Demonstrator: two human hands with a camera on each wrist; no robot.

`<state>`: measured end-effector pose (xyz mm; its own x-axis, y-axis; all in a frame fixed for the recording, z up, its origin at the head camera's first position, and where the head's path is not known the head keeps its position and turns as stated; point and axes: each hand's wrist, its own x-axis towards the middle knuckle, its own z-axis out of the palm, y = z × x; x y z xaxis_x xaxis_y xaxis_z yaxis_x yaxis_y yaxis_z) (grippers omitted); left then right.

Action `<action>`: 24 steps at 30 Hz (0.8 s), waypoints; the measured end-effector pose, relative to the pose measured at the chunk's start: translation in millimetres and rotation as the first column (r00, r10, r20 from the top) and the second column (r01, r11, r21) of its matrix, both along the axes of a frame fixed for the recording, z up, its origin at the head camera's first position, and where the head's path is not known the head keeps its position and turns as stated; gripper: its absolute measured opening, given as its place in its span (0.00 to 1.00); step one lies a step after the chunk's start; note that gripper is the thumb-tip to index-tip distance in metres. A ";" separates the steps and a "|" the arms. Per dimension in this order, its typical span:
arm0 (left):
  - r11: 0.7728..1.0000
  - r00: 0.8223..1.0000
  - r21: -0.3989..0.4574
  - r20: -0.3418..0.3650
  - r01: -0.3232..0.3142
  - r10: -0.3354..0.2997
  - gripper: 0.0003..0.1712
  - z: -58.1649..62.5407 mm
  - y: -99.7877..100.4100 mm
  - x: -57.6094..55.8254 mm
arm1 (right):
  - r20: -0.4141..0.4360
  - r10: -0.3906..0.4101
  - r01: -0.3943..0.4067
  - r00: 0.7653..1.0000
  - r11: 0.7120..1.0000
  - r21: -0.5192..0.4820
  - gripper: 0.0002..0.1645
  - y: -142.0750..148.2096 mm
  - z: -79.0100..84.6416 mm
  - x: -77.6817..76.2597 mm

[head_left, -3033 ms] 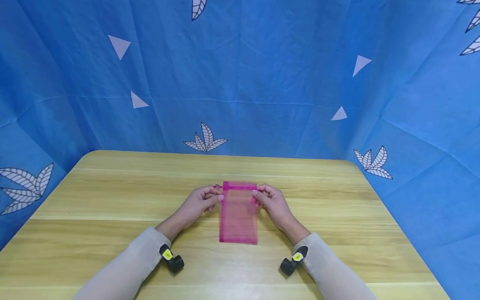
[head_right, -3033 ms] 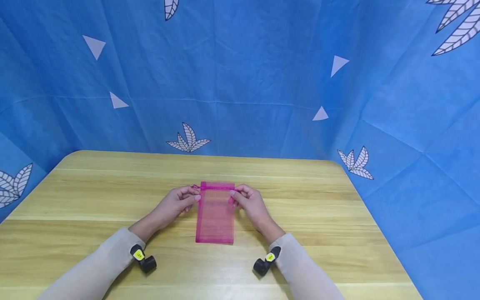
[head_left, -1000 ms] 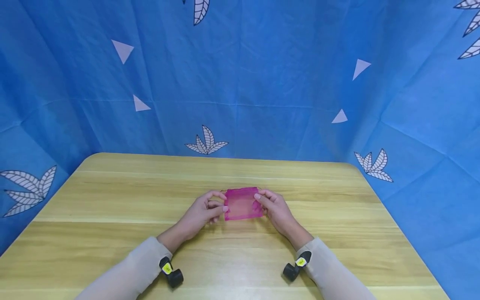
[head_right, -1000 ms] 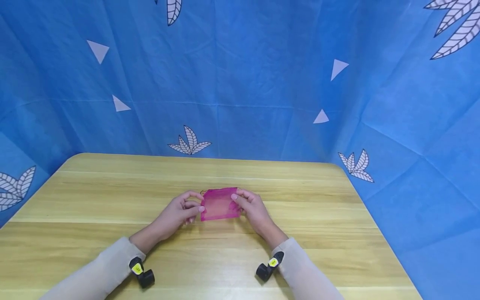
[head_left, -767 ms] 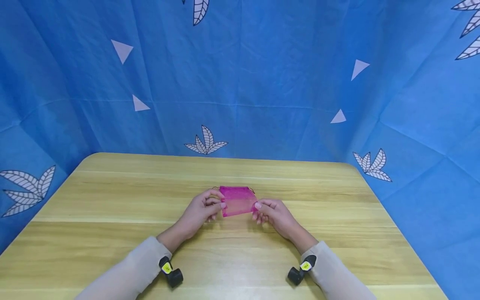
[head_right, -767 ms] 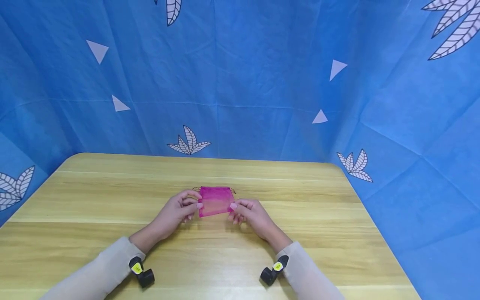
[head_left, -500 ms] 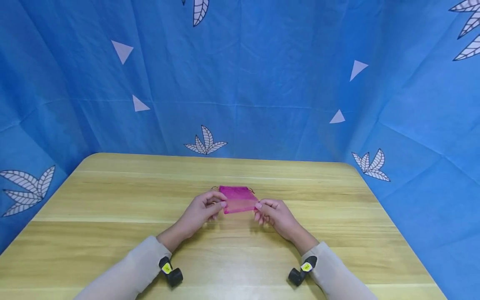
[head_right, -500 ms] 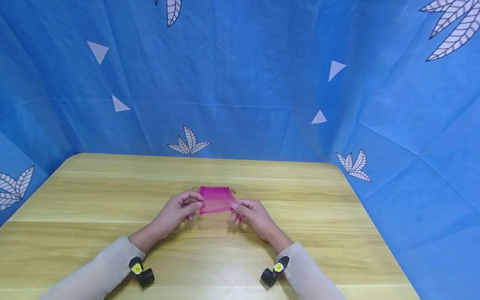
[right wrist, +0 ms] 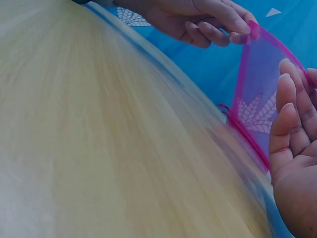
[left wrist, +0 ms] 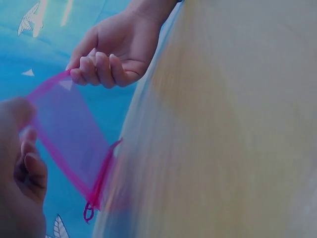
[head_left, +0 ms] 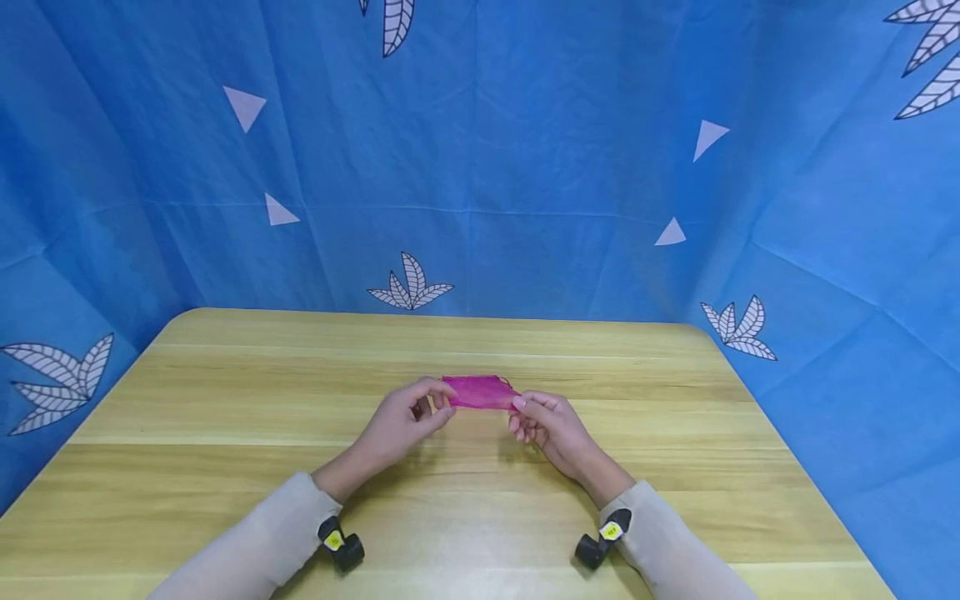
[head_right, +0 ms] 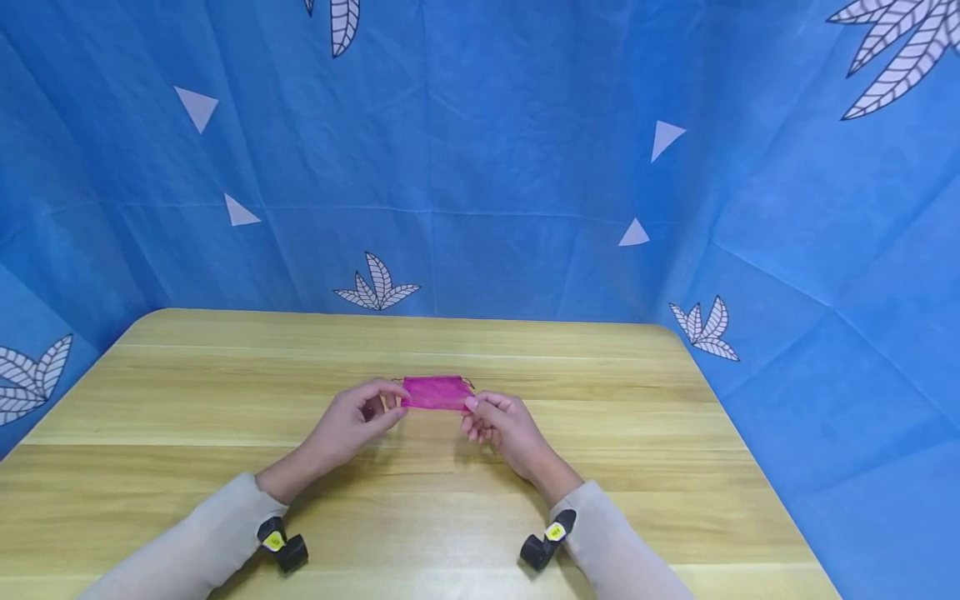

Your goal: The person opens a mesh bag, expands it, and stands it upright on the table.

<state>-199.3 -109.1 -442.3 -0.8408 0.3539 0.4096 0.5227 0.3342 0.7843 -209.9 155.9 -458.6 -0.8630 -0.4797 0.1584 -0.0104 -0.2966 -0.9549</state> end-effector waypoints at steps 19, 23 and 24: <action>0.990 0.976 -0.054 -0.178 -0.133 0.122 0.06 14.1 -0.1 4.2 | -0.124 -0.168 0.161 0.978 0.985 -0.070 0.04 0.3 2.6 -2.6; 0.990 0.976 -0.042 -0.174 -0.138 0.129 0.06 16.2 -0.9 5.1 | -0.194 -0.263 0.259 0.945 0.965 -0.046 0.14 -0.6 6.2 -2.6; 0.990 0.976 -0.037 -0.172 -0.139 0.130 0.06 16.7 -0.9 5.3 | -0.207 -0.278 0.278 0.938 0.960 -0.029 0.17 -0.9 7.2 -2.2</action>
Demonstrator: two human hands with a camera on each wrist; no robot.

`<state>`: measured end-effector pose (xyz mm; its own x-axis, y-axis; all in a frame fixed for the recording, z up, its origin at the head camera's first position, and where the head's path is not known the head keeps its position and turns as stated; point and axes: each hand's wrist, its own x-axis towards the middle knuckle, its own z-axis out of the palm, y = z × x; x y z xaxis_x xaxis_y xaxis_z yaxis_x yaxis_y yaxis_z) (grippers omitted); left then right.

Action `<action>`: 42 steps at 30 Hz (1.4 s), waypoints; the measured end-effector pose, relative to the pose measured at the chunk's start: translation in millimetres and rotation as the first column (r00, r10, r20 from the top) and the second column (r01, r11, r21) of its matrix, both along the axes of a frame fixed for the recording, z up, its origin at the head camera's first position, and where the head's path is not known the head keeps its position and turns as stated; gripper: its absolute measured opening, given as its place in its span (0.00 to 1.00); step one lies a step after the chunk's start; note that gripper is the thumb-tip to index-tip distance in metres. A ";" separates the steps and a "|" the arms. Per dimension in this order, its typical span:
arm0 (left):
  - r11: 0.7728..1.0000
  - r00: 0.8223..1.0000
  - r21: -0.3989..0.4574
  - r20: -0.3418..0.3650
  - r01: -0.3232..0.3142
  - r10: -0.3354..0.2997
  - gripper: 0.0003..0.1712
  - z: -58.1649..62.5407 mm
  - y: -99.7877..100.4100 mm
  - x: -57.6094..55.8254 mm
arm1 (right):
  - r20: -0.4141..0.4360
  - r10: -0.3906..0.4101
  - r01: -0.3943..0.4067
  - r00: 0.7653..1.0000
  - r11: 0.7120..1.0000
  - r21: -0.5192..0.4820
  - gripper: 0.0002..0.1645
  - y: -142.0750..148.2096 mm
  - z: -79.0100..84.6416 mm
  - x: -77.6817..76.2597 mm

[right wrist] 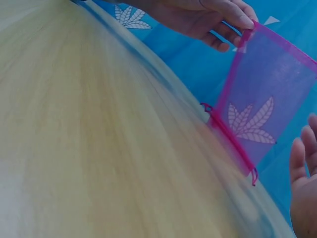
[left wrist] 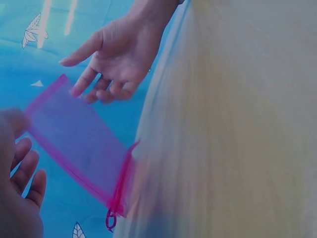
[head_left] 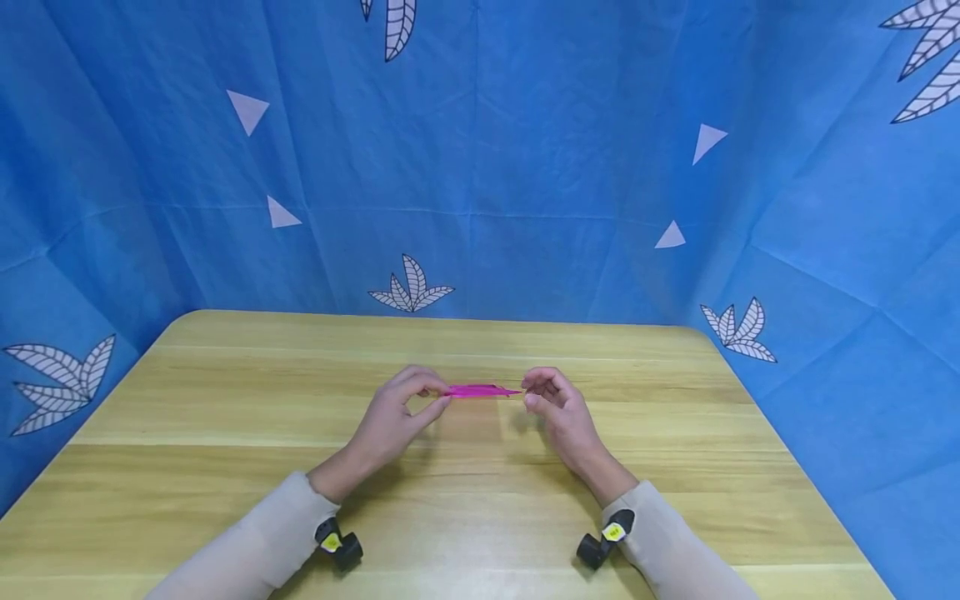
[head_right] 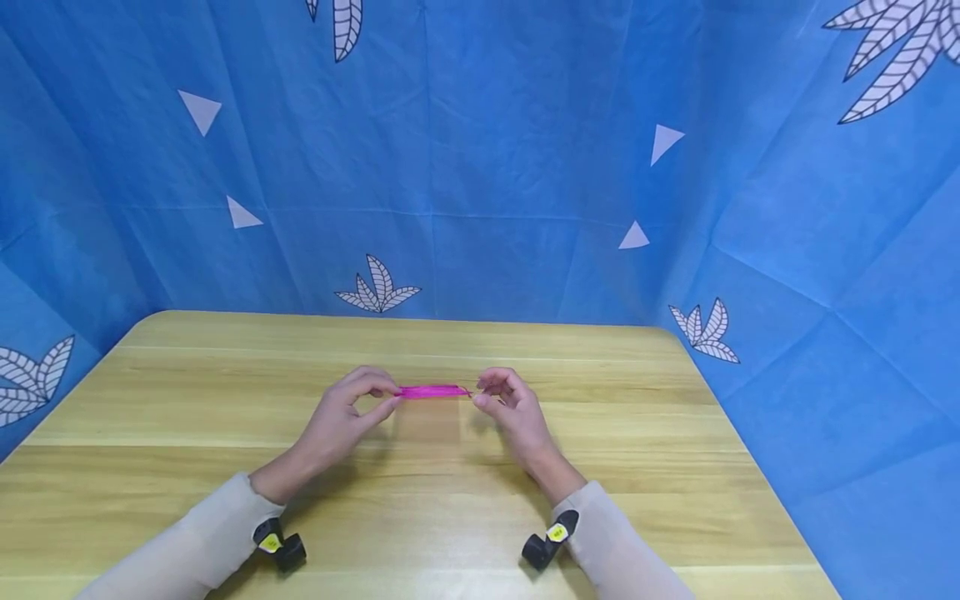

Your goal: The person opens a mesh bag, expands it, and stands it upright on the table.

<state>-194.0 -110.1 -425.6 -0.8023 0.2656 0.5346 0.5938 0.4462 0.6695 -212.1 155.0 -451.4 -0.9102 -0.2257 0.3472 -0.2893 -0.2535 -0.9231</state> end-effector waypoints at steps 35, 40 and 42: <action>0.966 0.952 0.229 0.252 0.115 -0.174 0.08 19.7 3.7 14.0 | -0.151 -0.121 0.158 0.981 0.952 0.264 0.06 -10.7 38.9 26.8; 0.975 0.941 0.186 0.290 0.125 -0.176 0.11 21.3 5.2 15.5 | -0.138 -0.097 0.129 0.986 0.961 0.246 0.07 -14.7 42.6 28.7; 0.977 0.938 0.169 0.300 0.126 -0.173 0.11 21.9 5.7 16.4 | -0.134 -0.087 0.117 0.987 0.964 0.237 0.07 -16.5 43.5 29.2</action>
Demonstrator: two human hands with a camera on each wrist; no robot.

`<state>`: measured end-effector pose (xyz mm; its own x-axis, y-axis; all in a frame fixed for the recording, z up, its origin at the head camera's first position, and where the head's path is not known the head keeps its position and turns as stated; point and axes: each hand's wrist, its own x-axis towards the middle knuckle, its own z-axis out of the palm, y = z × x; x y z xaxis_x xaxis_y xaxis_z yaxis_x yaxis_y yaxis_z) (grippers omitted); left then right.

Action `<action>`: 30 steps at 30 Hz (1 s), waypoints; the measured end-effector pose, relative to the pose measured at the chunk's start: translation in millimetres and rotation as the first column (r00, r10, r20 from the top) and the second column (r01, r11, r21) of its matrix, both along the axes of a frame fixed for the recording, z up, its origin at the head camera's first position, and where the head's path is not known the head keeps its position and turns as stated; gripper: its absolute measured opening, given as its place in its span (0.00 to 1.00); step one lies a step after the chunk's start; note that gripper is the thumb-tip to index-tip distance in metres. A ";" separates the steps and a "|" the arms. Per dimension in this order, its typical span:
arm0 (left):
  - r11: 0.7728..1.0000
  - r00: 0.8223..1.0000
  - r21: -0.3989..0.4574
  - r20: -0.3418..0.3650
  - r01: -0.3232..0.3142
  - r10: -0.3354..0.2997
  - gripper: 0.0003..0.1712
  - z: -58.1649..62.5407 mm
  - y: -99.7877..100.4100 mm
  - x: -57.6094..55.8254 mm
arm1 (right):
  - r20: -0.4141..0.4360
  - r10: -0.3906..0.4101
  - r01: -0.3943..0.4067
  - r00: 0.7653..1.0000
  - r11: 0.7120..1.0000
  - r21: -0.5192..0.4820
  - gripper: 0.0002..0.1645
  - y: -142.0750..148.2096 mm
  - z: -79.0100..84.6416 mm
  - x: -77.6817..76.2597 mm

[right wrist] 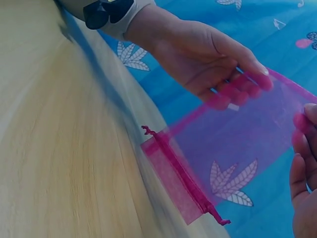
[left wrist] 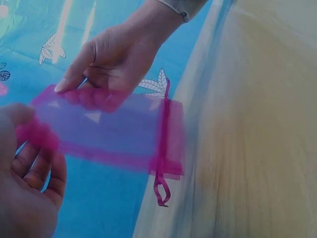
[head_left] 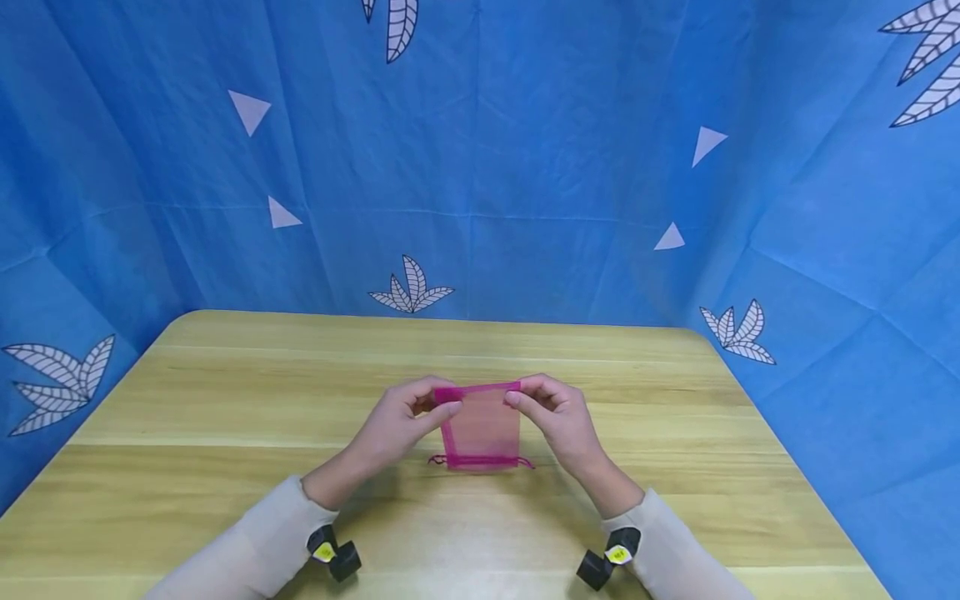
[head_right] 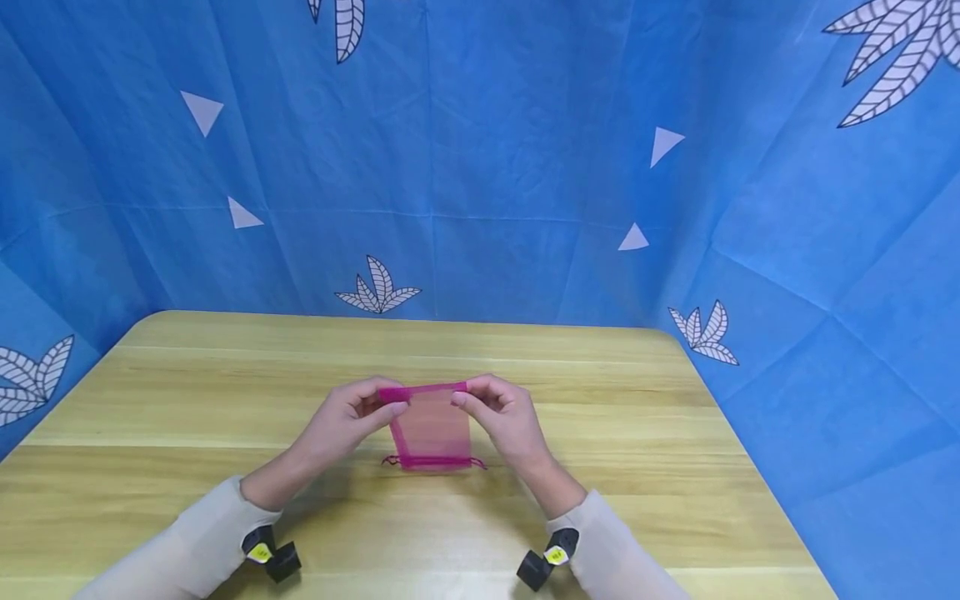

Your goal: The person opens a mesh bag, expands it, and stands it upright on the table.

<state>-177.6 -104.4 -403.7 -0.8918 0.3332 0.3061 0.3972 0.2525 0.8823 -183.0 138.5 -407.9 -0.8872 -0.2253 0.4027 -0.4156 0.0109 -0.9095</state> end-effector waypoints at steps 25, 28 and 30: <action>0.997 1.000 -0.076 -0.022 0.004 -0.005 0.11 2.6 3.2 3.8 | -0.002 0.052 -0.051 0.999 0.993 0.110 0.02 -20.7 4.3 9.0; 0.998 0.999 -0.066 -0.044 0.002 -0.005 0.10 2.2 4.9 4.3 | 0.002 0.060 -0.060 0.998 0.993 0.098 0.02 -21.6 3.2 8.4; 0.998 0.999 -0.061 -0.050 0.009 -0.012 0.09 1.7 6.0 5.7 | 0.010 0.070 -0.071 0.997 0.994 0.088 0.02 -21.7 1.1 8.8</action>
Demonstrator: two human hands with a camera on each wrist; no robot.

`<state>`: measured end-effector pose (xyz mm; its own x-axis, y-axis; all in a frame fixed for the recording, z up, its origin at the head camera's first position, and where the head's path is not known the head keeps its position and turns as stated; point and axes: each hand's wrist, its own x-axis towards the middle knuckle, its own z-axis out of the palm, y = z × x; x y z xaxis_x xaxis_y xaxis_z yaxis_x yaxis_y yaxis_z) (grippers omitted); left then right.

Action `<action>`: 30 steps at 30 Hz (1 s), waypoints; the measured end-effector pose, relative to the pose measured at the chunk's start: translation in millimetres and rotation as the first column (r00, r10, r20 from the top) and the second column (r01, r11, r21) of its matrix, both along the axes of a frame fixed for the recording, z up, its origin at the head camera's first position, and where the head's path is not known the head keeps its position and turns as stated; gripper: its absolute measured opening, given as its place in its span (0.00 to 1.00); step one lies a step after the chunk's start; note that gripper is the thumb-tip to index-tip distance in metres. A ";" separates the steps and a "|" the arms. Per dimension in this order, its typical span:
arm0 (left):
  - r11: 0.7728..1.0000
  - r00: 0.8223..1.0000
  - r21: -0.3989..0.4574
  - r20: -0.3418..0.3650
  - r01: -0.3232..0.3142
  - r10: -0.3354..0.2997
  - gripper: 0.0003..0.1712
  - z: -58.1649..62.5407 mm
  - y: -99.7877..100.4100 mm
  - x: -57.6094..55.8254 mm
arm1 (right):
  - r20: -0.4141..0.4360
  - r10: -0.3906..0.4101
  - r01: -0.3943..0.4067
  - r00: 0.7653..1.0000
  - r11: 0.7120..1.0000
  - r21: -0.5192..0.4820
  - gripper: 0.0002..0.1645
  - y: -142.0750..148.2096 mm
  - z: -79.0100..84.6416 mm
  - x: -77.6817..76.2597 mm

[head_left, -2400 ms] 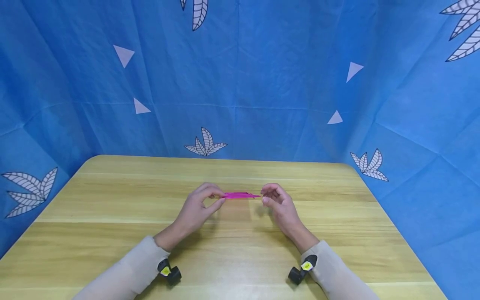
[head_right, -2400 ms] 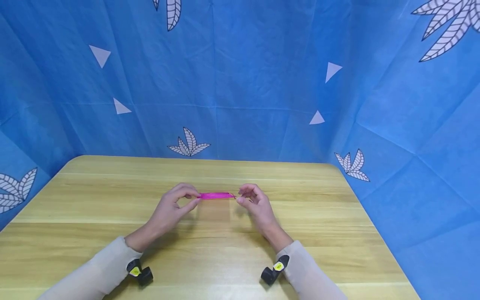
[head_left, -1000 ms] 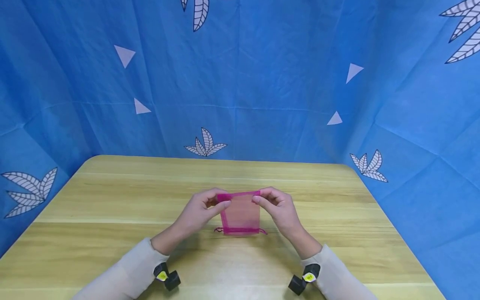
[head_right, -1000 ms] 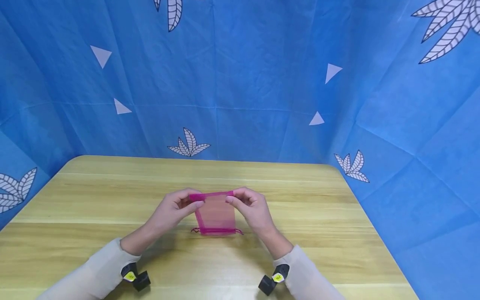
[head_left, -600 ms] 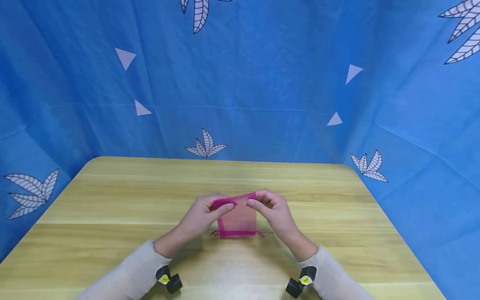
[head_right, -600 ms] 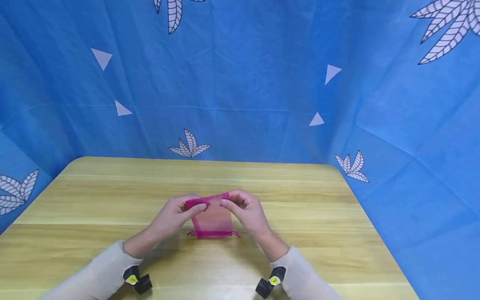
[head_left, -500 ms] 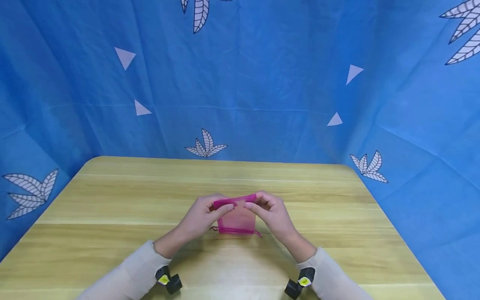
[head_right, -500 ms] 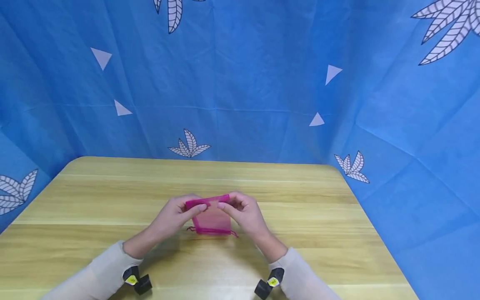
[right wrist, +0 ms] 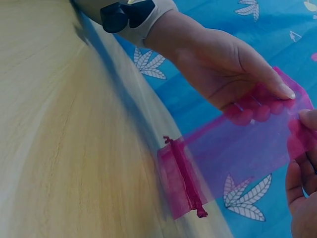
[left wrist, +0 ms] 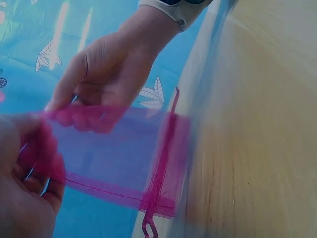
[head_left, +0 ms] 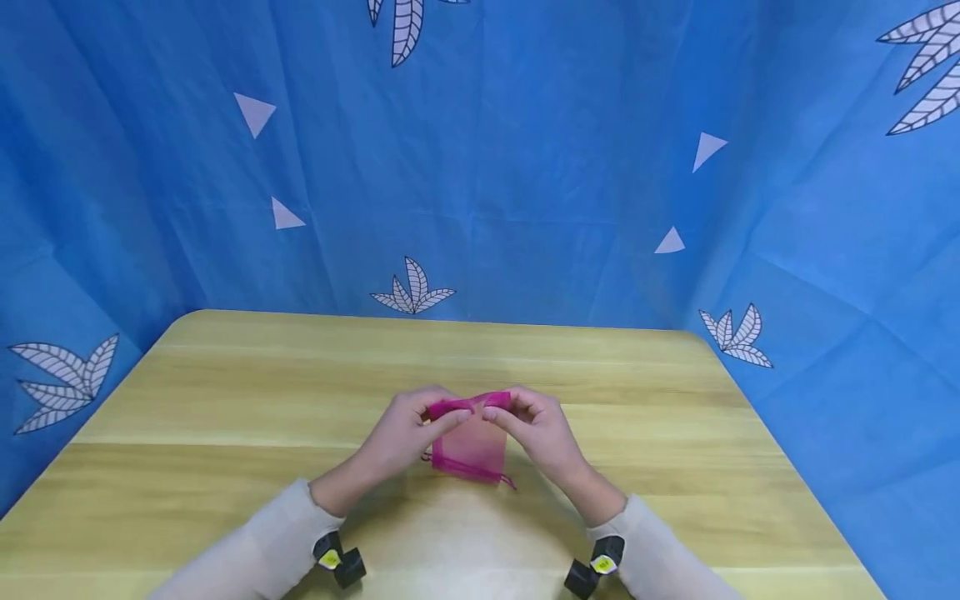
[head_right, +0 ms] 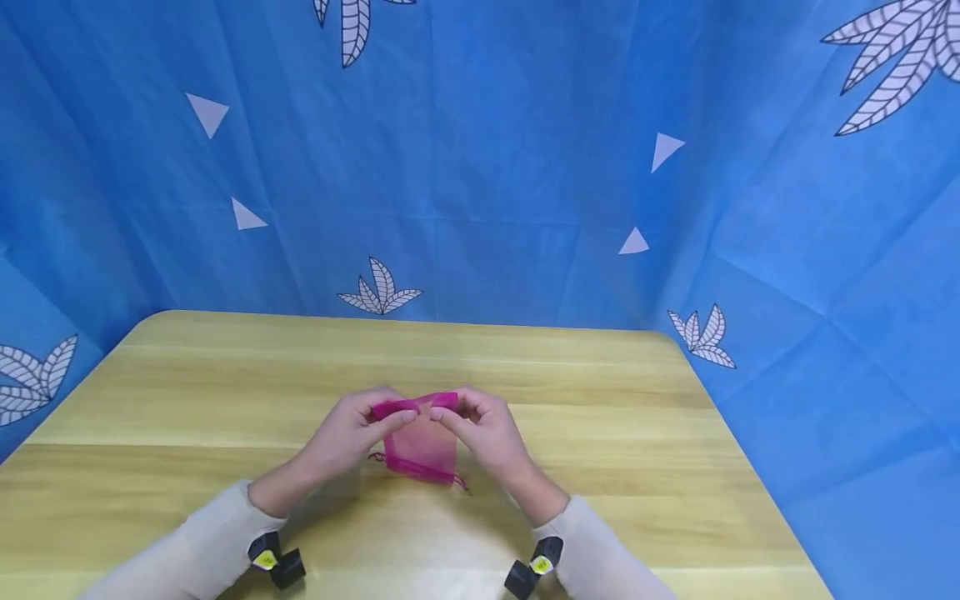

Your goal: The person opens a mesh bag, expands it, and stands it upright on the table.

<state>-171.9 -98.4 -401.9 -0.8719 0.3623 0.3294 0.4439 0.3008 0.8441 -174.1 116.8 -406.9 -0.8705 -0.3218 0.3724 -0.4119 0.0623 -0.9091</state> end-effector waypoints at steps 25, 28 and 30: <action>0.996 0.997 0.025 0.001 -0.083 0.083 0.04 -2.1 1.2 -5.8 | 0.035 -0.041 0.039 0.999 0.998 0.050 0.06 -5.1 1.4 -11.8; 0.996 0.996 0.023 0.004 -0.085 0.085 0.05 -4.2 0.6 -5.3 | 0.010 -0.028 0.027 1.000 0.999 0.039 0.06 -5.1 -2.8 -11.5; 0.996 0.996 0.025 0.007 -0.086 0.086 0.05 -5.3 0.2 -4.7 | -0.001 -0.005 0.005 1.000 1.000 0.026 0.07 -5.8 -5.5 -11.5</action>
<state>-176.6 -98.1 -407.3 -0.9014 0.2778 0.3321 0.4123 0.3163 0.8544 -185.7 111.0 -412.3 -0.8718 -0.3270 0.3648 -0.4125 0.0880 -0.9067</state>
